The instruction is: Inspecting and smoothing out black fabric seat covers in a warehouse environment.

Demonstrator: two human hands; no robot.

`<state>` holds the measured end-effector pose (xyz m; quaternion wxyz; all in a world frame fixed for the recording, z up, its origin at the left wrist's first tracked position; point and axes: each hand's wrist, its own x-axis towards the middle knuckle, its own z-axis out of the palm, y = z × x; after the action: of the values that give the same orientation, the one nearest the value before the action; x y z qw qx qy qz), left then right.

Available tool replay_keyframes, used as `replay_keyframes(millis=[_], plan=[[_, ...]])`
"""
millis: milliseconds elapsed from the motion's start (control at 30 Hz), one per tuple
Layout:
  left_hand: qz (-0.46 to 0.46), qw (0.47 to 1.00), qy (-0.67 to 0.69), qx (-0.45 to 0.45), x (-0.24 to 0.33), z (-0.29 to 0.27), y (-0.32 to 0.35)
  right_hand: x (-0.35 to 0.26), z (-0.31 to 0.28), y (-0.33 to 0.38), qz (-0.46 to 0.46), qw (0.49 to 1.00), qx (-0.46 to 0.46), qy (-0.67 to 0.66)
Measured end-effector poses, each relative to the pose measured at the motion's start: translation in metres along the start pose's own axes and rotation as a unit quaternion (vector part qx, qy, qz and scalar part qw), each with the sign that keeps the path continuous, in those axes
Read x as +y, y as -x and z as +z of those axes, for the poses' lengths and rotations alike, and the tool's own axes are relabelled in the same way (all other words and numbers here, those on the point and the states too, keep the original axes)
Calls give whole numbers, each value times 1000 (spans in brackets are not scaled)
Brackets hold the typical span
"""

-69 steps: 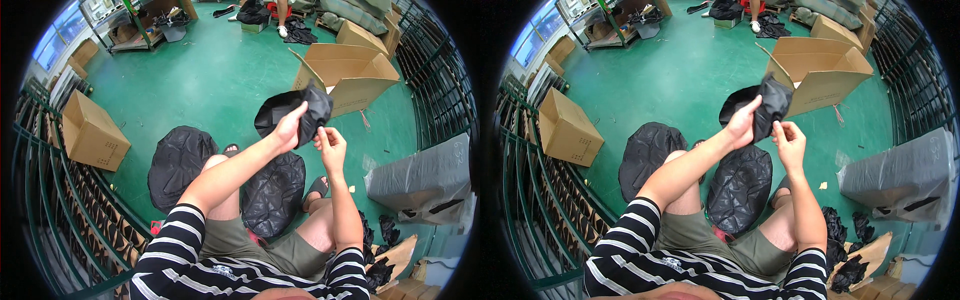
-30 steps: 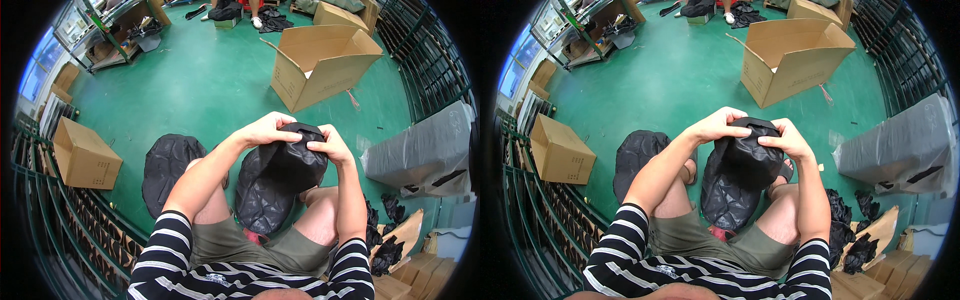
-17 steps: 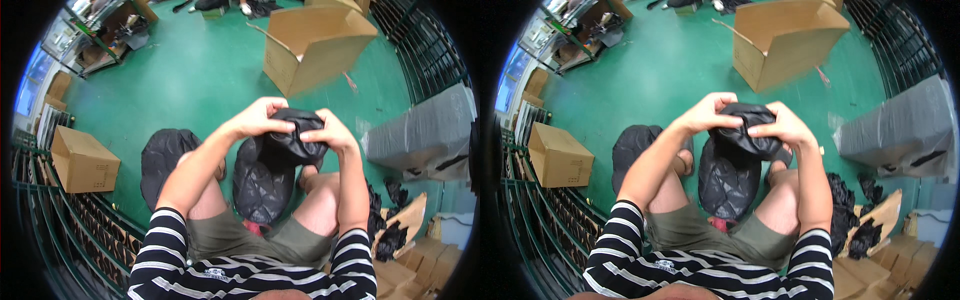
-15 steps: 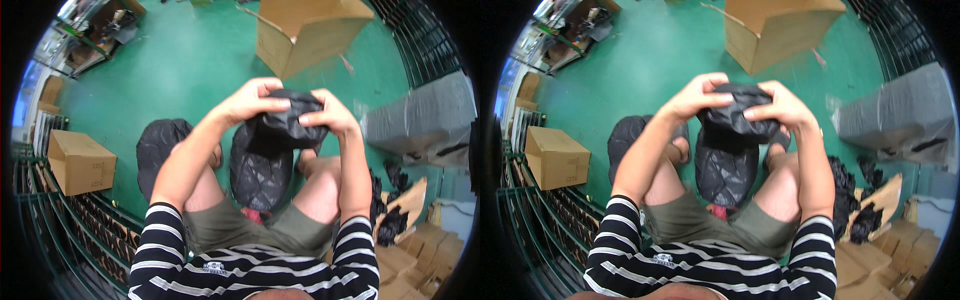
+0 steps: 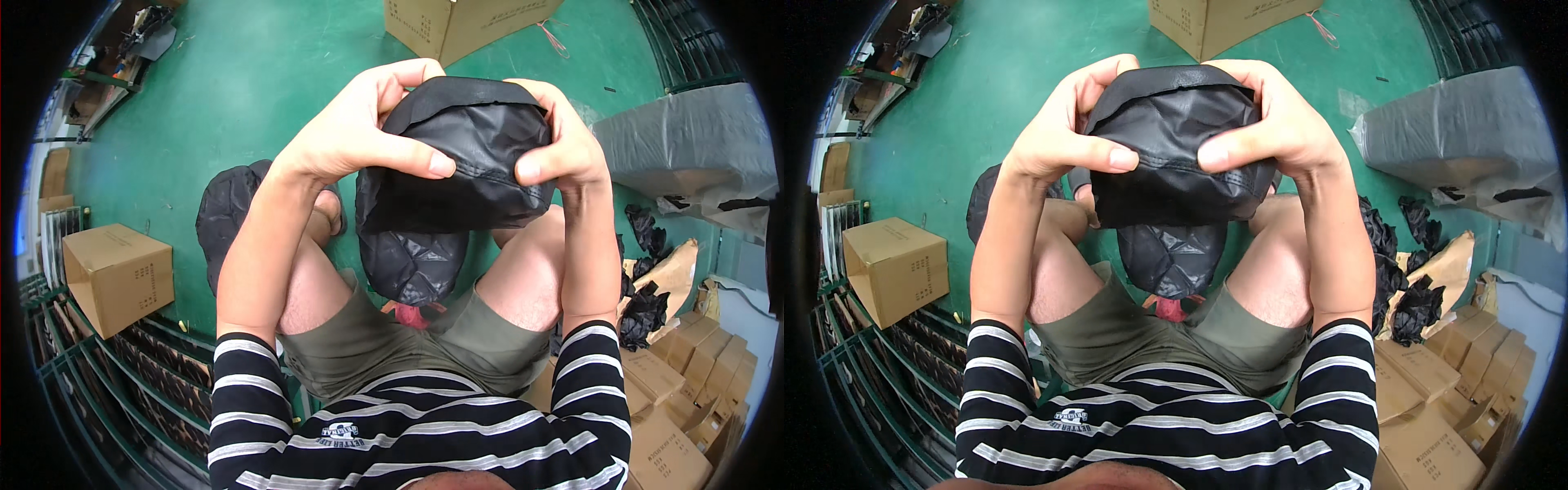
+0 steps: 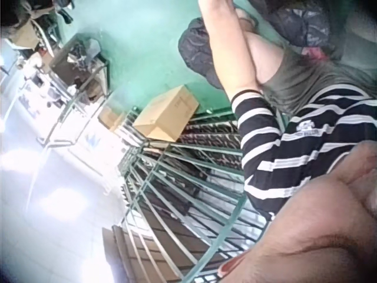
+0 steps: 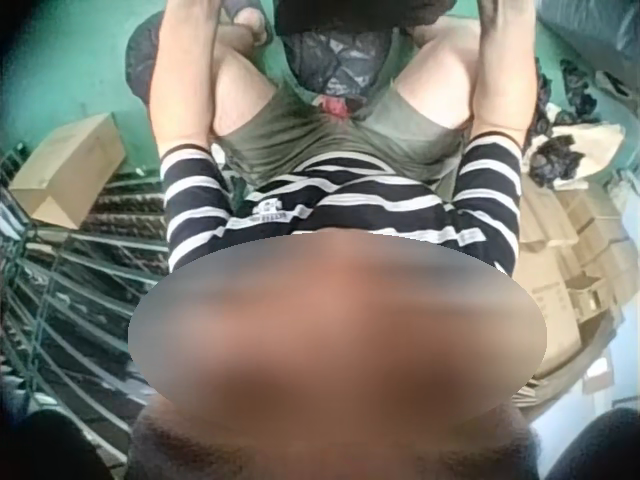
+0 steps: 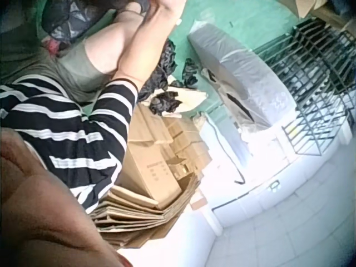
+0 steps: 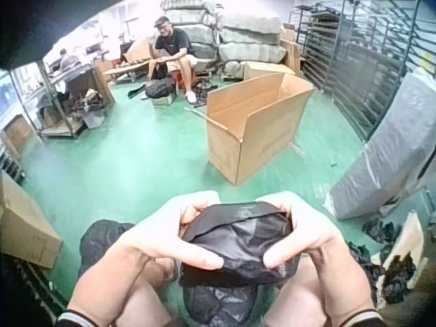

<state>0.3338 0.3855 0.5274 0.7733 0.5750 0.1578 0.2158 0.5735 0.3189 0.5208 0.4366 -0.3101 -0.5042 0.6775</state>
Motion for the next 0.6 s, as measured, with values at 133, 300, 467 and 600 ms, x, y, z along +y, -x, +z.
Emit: replay_keyframes(millis=[133, 300, 467, 600], plan=[[24, 996, 88, -17, -10, -21, -11, -10, 11, -15, 1, 999, 37, -1], [-84, 887, 454, -22, -34, -67, -35, 15, -8, -58, 128, 947, 117, -270], [-111, 872, 475, 37, -49, -58, -40, 29, -9, -66, 131, 930, 119, -321], [-70, 895, 438, 45, -51, -46, -39, 23, -3, -52, 113, 938, 133, -300]])
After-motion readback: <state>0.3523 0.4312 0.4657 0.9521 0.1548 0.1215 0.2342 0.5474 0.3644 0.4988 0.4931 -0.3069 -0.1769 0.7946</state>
